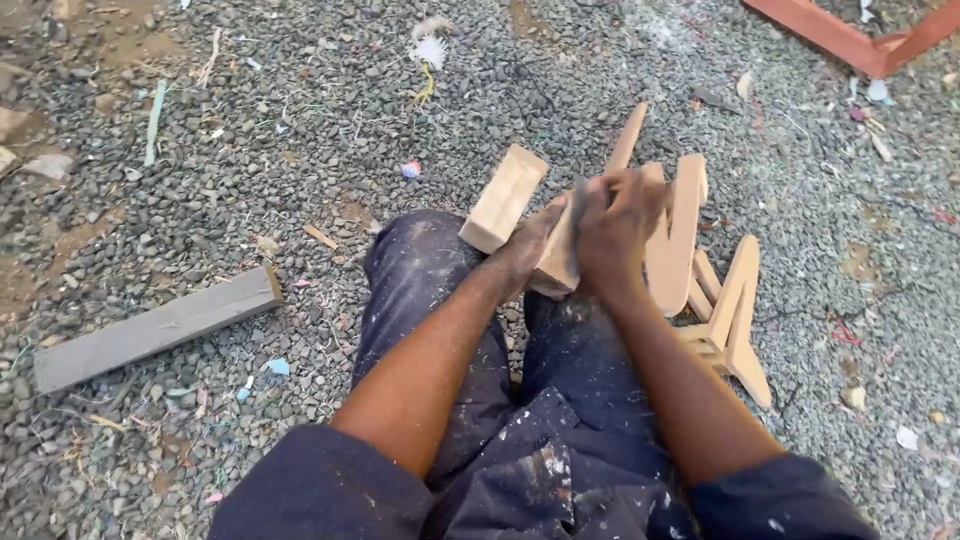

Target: Sanding small wooden furniture components by hand using sandpaper while sitting on the ground.

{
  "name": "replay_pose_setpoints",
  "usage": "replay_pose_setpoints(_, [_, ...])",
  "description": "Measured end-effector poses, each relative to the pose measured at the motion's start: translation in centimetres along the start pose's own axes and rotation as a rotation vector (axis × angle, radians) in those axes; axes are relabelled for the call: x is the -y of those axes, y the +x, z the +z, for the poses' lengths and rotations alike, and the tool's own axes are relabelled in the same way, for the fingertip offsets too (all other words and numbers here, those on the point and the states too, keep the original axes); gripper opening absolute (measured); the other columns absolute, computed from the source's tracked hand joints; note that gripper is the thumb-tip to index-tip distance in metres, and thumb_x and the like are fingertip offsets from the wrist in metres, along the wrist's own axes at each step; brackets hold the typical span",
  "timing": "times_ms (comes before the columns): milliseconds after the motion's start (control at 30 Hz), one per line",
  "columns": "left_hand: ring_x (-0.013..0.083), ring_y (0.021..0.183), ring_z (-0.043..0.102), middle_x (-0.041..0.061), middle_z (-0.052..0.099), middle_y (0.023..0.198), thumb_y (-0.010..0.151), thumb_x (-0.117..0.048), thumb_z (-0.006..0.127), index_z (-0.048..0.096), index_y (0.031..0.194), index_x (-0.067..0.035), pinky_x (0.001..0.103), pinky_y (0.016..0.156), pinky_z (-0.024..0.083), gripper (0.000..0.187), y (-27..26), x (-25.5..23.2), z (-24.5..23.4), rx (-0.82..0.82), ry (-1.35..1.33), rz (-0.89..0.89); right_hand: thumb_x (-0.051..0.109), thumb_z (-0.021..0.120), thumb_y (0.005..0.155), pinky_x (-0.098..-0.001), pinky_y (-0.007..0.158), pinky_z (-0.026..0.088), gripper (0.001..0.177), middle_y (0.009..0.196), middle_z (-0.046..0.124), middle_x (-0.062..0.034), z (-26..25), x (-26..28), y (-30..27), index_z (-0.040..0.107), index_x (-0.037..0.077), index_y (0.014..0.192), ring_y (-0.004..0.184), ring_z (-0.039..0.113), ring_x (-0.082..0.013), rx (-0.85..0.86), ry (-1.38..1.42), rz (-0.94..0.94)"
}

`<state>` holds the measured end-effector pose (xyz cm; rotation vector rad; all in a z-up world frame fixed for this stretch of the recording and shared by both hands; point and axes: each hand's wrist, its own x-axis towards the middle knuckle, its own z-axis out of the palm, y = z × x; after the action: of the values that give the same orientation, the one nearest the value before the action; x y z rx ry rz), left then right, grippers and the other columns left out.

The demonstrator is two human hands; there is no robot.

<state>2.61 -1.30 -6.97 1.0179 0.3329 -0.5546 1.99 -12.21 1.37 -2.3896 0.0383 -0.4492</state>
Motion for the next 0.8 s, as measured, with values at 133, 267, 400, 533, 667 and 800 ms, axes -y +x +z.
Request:
replay_pose_setpoints(133, [0.0324, 0.071, 0.075, 0.024, 0.073, 0.108, 0.099, -0.063, 0.047, 0.055, 0.14, -0.021, 0.047, 0.066, 0.068, 0.06, -4.2, -2.6, 1.5, 0.036, -0.043, -0.018, 0.035, 0.064, 0.099, -0.0513, 0.103, 0.04, 0.02, 0.117, 0.045, -0.0122, 1.4, -1.8, 1.8, 0.056, 0.017, 0.103, 0.118, 0.048, -0.0433, -0.108, -0.043, 0.081])
replay_pose_setpoints(267, [0.0399, 0.119, 0.062, 0.012, 0.048, 0.154, 0.094, -0.064, 0.05, 0.042, 0.153, -0.022, 0.052, 0.112, 0.044, 0.074, -9.5, -5.7, 3.8, -0.02, 0.017, -0.051, 0.036, 0.06, 0.1, -0.0507, 0.107, 0.035, 0.022, 0.114, 0.042, -0.0135, -1.3, 2.9, -2.4, 0.052, 0.016, 0.103, 0.123, 0.044, -0.0432, 0.07, 0.035, 0.053])
replay_pose_setpoints(400, [0.0363, 0.14, 0.045, 0.018, 0.041, 0.159, 0.091, -0.068, 0.048, 0.041, 0.157, -0.017, 0.048, 0.123, 0.026, 0.083, -11.0, -6.4, 4.8, -0.033, 0.137, 0.01, 0.021, 0.059, 0.104, -0.0556, 0.103, 0.035, 0.014, 0.105, 0.044, -0.0202, -0.8, -0.4, 1.0, 0.054, 0.007, 0.103, 0.114, 0.044, -0.0494, 0.012, -0.117, -0.044])
replay_pose_setpoints(533, [0.0417, 0.093, 0.072, 0.03, 0.061, 0.134, 0.091, -0.073, 0.052, 0.046, 0.152, -0.011, 0.055, 0.101, 0.054, 0.088, -3.3, -1.9, 1.5, 0.003, 0.031, 0.03, 0.03, 0.064, 0.104, -0.0514, 0.099, 0.037, 0.021, 0.113, 0.037, -0.0096, 0.1, -0.9, 1.7, 0.05, 0.014, 0.106, 0.114, 0.041, -0.0421, -0.057, -0.124, -0.035])
replay_pose_setpoints(667, [0.0354, 0.089, 0.071, 0.024, 0.064, 0.126, 0.095, -0.063, 0.046, 0.05, 0.148, -0.01, 0.051, 0.083, 0.058, 0.075, -2.9, -2.6, 2.0, 0.008, 0.06, 0.031, 0.035, 0.057, 0.103, -0.0529, 0.103, 0.035, 0.023, 0.114, 0.039, -0.0157, -1.4, 2.7, -2.0, 0.051, 0.013, 0.101, 0.117, 0.043, -0.0435, 0.16, -0.044, -0.055])
replay_pose_setpoints(800, [0.0273, 0.084, 0.068, 0.016, 0.068, 0.117, 0.099, -0.051, 0.038, 0.056, 0.142, -0.01, 0.044, 0.061, 0.063, 0.062, -4.2, -2.3, 2.1, 0.011, 0.103, 0.008, 0.01, 0.058, 0.102, -0.0441, 0.09, 0.033, 0.015, 0.108, 0.032, -0.0149, -1.0, -1.0, 3.6, 0.043, 0.007, 0.099, 0.102, 0.036, -0.0307, 0.051, -0.155, -0.132])
